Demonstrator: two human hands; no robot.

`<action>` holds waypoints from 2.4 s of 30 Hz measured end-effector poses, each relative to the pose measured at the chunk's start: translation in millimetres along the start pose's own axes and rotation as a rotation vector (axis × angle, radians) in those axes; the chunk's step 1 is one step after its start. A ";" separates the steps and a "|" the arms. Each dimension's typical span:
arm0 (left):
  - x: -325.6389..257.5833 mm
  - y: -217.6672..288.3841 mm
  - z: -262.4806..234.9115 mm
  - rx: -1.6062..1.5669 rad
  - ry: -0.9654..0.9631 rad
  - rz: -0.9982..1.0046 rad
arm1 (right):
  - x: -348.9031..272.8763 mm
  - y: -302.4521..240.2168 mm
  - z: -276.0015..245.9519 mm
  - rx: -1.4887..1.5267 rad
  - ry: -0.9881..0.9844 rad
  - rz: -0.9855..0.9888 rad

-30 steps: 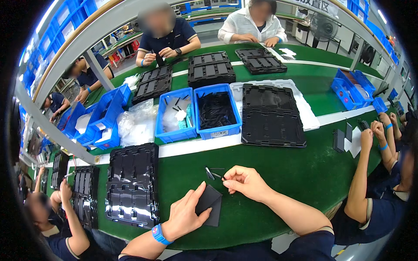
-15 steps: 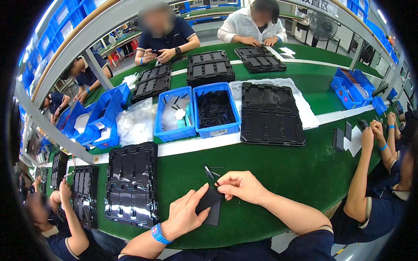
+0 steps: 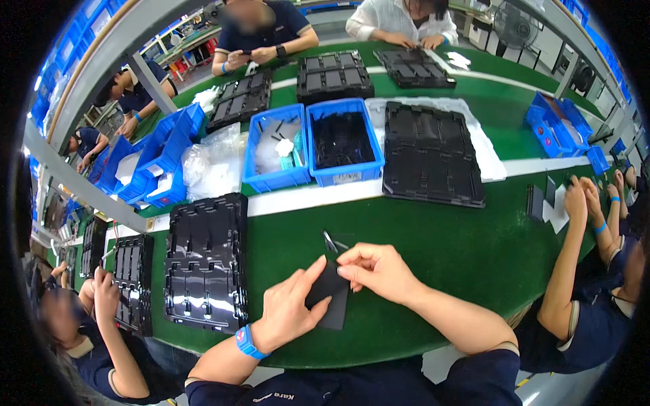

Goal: The person attaches small plastic strips to rectangular components by hand and places the assembled components into the slots of a black plastic tray.

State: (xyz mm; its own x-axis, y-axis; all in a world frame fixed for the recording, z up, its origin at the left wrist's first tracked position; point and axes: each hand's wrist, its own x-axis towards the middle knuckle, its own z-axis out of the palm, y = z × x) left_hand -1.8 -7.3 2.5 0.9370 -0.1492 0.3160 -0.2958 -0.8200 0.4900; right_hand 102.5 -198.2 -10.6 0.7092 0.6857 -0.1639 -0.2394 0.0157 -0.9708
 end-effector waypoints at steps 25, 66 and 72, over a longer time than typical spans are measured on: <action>2.6 -1.8 7.0 -0.082 -0.010 -0.102 | 5.0 -0.8 1.7 -0.043 0.077 -0.052; 1.5 -2.0 4.9 -0.506 -0.010 -0.301 | 23.2 2.9 -23.3 -0.340 0.185 -0.253; 2.5 -2.6 6.7 -0.570 0.028 -0.285 | 40.9 13.0 -25.0 -0.695 0.290 -0.390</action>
State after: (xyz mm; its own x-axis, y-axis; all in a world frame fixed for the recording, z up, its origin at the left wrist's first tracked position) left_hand 2.6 -9.3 -3.4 0.9906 0.0521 0.1268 -0.0955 -0.4016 0.9108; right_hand 144.9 -188.2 -34.3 0.8210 0.5089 0.2589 0.4526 -0.3037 -0.8384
